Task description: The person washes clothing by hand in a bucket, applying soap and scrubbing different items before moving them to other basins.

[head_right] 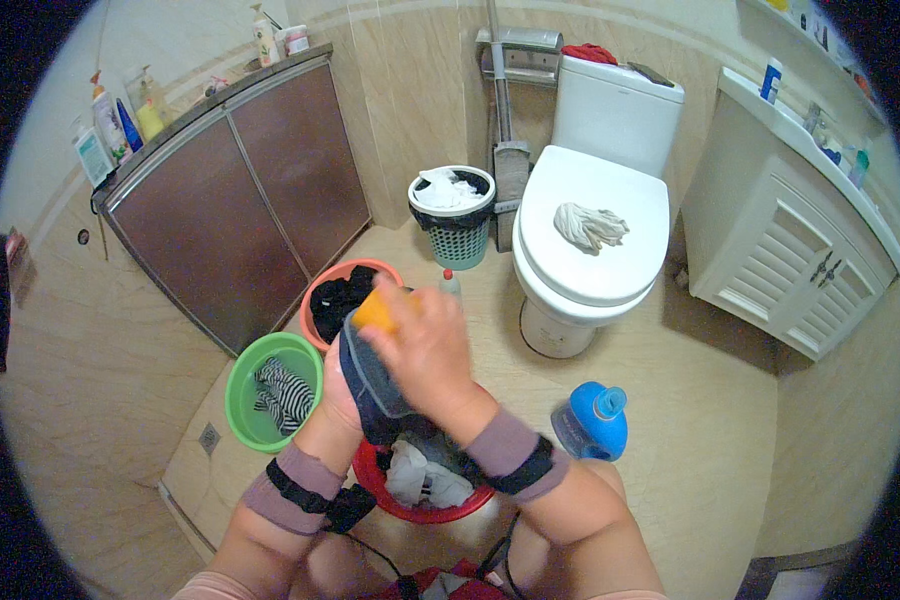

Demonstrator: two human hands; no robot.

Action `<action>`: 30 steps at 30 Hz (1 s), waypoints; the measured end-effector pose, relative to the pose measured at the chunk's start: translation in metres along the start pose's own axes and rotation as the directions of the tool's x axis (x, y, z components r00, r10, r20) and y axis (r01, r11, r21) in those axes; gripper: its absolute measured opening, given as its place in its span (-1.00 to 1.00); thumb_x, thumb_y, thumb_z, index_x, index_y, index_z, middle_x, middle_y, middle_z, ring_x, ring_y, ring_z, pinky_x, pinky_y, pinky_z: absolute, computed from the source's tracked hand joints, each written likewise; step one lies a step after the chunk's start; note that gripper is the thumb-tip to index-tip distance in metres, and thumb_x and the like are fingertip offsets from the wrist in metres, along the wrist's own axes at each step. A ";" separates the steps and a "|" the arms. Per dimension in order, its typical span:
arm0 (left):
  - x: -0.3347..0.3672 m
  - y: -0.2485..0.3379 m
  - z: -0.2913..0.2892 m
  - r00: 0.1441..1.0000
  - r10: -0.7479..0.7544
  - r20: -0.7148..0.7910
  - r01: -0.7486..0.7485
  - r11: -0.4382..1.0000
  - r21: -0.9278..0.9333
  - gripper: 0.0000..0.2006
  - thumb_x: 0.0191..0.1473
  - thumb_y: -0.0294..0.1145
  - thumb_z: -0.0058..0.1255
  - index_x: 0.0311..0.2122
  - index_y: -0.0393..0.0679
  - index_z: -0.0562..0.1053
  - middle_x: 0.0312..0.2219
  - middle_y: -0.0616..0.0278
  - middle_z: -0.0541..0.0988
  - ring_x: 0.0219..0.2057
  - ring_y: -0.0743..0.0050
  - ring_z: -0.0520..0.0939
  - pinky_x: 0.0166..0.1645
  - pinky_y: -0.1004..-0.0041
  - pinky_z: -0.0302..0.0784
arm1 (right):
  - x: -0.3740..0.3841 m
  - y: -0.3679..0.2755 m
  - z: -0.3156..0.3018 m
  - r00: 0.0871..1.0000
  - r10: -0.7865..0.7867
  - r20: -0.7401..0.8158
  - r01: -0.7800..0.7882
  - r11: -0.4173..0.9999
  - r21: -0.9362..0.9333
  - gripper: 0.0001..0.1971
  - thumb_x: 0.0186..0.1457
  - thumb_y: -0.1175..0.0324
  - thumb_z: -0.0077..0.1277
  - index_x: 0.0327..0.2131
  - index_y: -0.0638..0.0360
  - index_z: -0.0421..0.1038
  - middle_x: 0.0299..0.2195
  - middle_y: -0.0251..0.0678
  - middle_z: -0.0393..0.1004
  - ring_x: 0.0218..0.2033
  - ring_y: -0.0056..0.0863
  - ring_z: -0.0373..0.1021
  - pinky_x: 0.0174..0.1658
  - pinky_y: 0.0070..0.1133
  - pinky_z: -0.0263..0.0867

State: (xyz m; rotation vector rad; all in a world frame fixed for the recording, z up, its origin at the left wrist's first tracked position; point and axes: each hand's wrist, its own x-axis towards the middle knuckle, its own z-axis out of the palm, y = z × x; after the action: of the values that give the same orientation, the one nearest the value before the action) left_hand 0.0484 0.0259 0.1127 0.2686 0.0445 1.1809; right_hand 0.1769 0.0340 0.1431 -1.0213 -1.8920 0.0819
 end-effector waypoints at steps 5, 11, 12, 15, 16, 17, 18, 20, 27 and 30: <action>-0.020 0.007 -0.046 0.871 0.243 0.428 -0.315 0.943 0.104 -0.49 0.21 -0.04 -0.44 0.15 -0.10 0.26 0.11 0.08 0.34 0.12 0.14 0.38 0.21 0.14 0.25 | -0.012 -0.076 -0.003 0.970 -0.237 0.046 0.231 0.966 0.116 -0.42 -0.09 0.11 0.15 0.06 -0.02 0.32 -0.30 -0.15 0.31 -0.25 -0.19 0.27 -0.20 -0.32 0.21; -0.033 -0.005 0.015 0.990 -0.007 0.140 0.010 1.000 -0.027 -0.50 0.22 -0.05 -0.42 0.11 -0.15 0.30 0.06 0.08 0.40 0.06 0.17 0.43 0.19 0.19 0.29 | 0.008 -0.020 -0.008 0.998 0.040 -0.052 -0.047 0.989 -0.140 -0.49 0.00 0.14 0.10 0.05 0.02 0.33 -0.32 -0.12 0.32 -0.27 -0.16 0.27 -0.19 -0.33 0.22; -0.039 -0.001 0.015 0.983 -0.004 0.182 0.014 0.998 -0.054 -0.50 0.22 -0.05 -0.42 0.10 -0.15 0.30 0.06 0.07 0.40 0.07 0.16 0.42 0.19 0.20 0.28 | 0.006 -0.033 -0.007 0.996 -0.013 -0.086 -0.002 0.985 -0.172 -0.48 -0.02 0.12 0.12 0.04 0.01 0.33 -0.31 -0.13 0.31 -0.28 -0.16 0.27 -0.20 -0.33 0.22; -0.049 0.017 0.012 0.979 0.056 0.194 -0.050 0.998 -0.035 -0.50 0.21 0.00 -0.41 0.10 -0.11 0.29 0.03 0.08 0.40 0.06 0.15 0.43 0.19 0.19 0.28 | -0.012 -0.088 -0.005 0.975 -0.220 0.032 0.221 0.975 -0.030 -0.41 -0.04 0.11 0.13 0.10 -0.02 0.30 -0.26 -0.09 0.31 -0.23 -0.14 0.26 -0.14 -0.33 0.21; -0.054 0.021 0.008 0.982 0.097 0.160 -0.102 0.995 0.019 -0.50 0.21 0.02 -0.41 0.09 -0.09 0.30 0.02 0.08 0.41 0.05 0.15 0.44 0.18 0.19 0.30 | -0.012 -0.091 -0.003 0.973 -0.231 0.031 0.231 0.972 -0.027 -0.41 -0.04 0.11 0.13 0.10 -0.02 0.30 -0.26 -0.09 0.31 -0.23 -0.14 0.26 -0.14 -0.33 0.21; -0.052 0.018 0.006 0.983 0.122 0.137 -0.132 0.989 0.064 -0.49 0.21 0.04 -0.42 0.09 -0.06 0.30 0.01 0.08 0.42 0.04 0.14 0.44 0.17 0.19 0.31 | -0.011 -0.087 -0.006 0.977 -0.207 0.040 0.209 0.977 -0.040 -0.42 -0.02 0.10 0.12 0.10 -0.01 0.30 -0.25 -0.09 0.32 -0.20 -0.13 0.27 -0.11 -0.35 0.22; -0.051 0.020 0.013 0.982 0.067 0.175 -0.066 0.998 -0.015 -0.49 0.21 0.05 -0.42 0.09 -0.06 0.30 0.00 0.09 0.42 0.03 0.16 0.45 0.16 0.20 0.32 | -0.010 -0.084 -0.008 0.981 -0.188 0.047 0.190 0.981 -0.043 -0.43 0.00 0.08 0.11 0.10 0.01 0.31 -0.24 -0.08 0.33 -0.18 -0.12 0.28 -0.09 -0.36 0.23; -0.050 0.012 0.031 0.970 -0.020 0.241 0.050 0.992 -0.120 -0.49 0.21 -0.02 -0.43 0.05 -0.18 0.34 -0.03 0.01 0.46 -0.01 0.11 0.49 0.15 0.18 0.33 | -0.006 -0.065 -0.004 0.992 -0.127 0.018 0.128 0.990 -0.064 -0.44 -0.01 0.10 0.12 0.09 0.01 0.31 -0.26 -0.09 0.33 -0.20 -0.13 0.28 -0.12 -0.36 0.22; -0.066 0.045 -0.030 0.956 0.111 0.273 -0.104 0.994 -0.040 -0.39 0.16 0.17 -0.47 0.06 -0.11 0.30 0.01 -0.03 0.39 0.05 0.05 0.43 0.16 0.10 0.31 | -0.018 -0.134 -0.002 0.959 -0.274 0.068 0.274 0.962 0.017 -0.43 -0.03 0.10 0.12 0.08 -0.02 0.31 -0.27 -0.13 0.33 -0.23 -0.16 0.29 -0.13 -0.33 0.22; -0.057 0.050 -0.032 0.955 0.135 0.265 -0.137 0.990 -0.008 -0.41 0.17 0.13 -0.48 0.03 -0.16 0.30 -0.03 -0.01 0.41 0.04 0.04 0.43 0.15 0.09 0.32 | -0.019 -0.123 0.007 0.954 -0.289 0.074 0.285 0.956 0.064 -0.40 -0.04 0.09 0.13 0.11 -0.05 0.29 -0.23 -0.12 0.33 -0.19 -0.15 0.28 -0.09 -0.30 0.22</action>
State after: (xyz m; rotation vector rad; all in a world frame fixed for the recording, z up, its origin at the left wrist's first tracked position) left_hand -0.0246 -0.0025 0.0879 0.4431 -0.2055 1.2726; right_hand 0.0999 -0.0561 0.1804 -0.7071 -2.0842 0.0050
